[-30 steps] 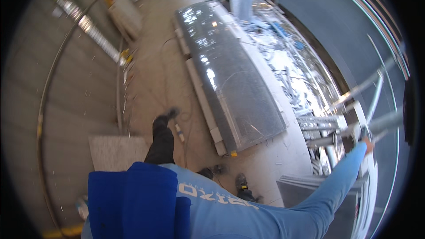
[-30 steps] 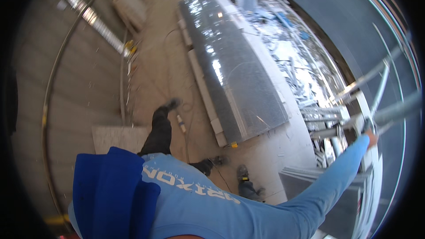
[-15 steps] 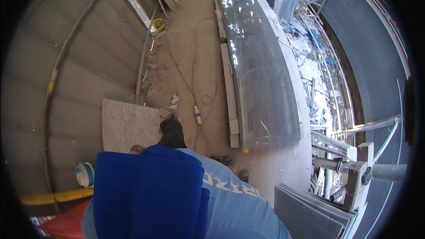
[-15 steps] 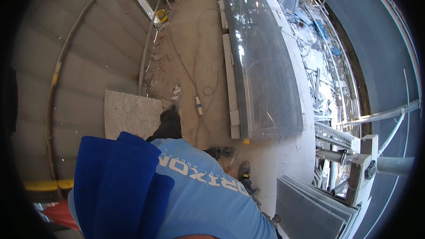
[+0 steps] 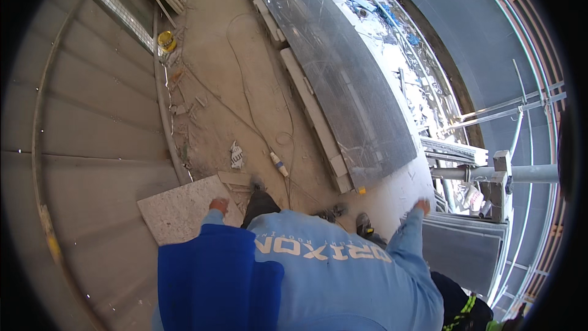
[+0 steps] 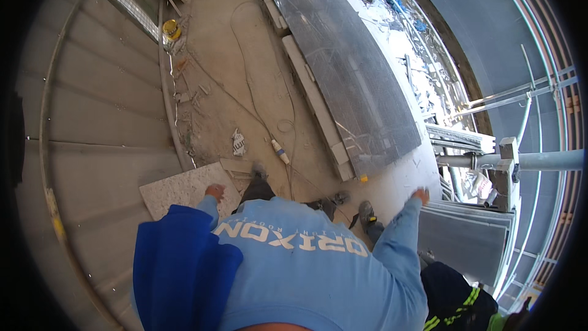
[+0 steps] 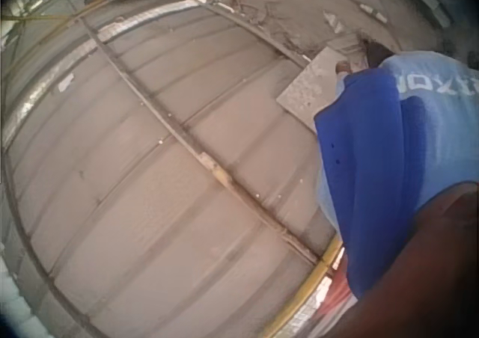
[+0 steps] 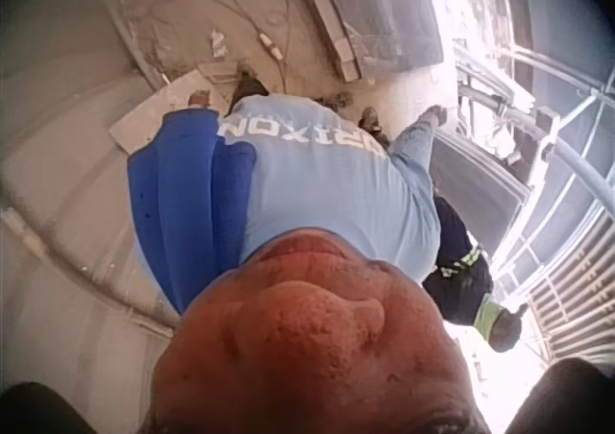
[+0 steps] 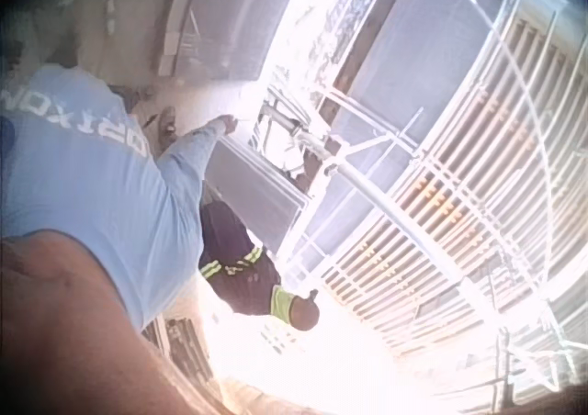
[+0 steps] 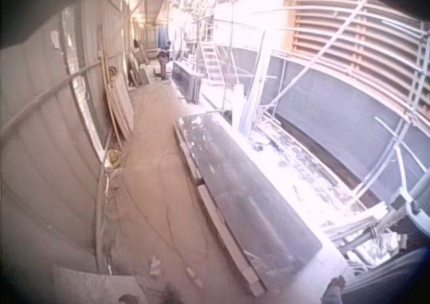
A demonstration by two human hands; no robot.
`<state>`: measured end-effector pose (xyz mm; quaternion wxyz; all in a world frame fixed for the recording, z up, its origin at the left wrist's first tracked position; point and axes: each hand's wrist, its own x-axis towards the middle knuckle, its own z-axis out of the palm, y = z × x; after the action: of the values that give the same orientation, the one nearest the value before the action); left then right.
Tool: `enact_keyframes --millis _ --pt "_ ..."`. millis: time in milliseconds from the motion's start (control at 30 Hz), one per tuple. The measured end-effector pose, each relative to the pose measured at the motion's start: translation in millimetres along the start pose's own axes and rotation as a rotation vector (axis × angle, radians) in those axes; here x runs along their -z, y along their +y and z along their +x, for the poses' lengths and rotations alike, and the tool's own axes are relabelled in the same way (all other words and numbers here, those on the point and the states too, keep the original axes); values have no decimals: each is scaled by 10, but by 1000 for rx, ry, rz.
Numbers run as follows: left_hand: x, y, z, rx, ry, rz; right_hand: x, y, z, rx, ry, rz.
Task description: The person measures a large translucent panel with a tape measure and marks it with a utility knife. The person then wipes the panel surface with a cloth and repeats the measuring and marking process on another section of the panel.
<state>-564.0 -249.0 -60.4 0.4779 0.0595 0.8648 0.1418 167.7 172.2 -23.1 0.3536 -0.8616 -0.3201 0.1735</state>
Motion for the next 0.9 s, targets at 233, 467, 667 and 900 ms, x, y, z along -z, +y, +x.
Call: enact_keyframes --millis 233,467,667,900 --pt "1140 -64 206 85 237 -487 -1156 -2203 -2637 671 -557 -464" --pt "981 -961 726 284 4 -421 -1698 -1516 -3121 517 -722 -618" --pt "799 -266 892 100 -208 101 -2111 -367 -2790 -29 -599 -850" --pt "1597 1253 1749 -97 -144 643 -3972 -1738 -2678 46 -885 -798"
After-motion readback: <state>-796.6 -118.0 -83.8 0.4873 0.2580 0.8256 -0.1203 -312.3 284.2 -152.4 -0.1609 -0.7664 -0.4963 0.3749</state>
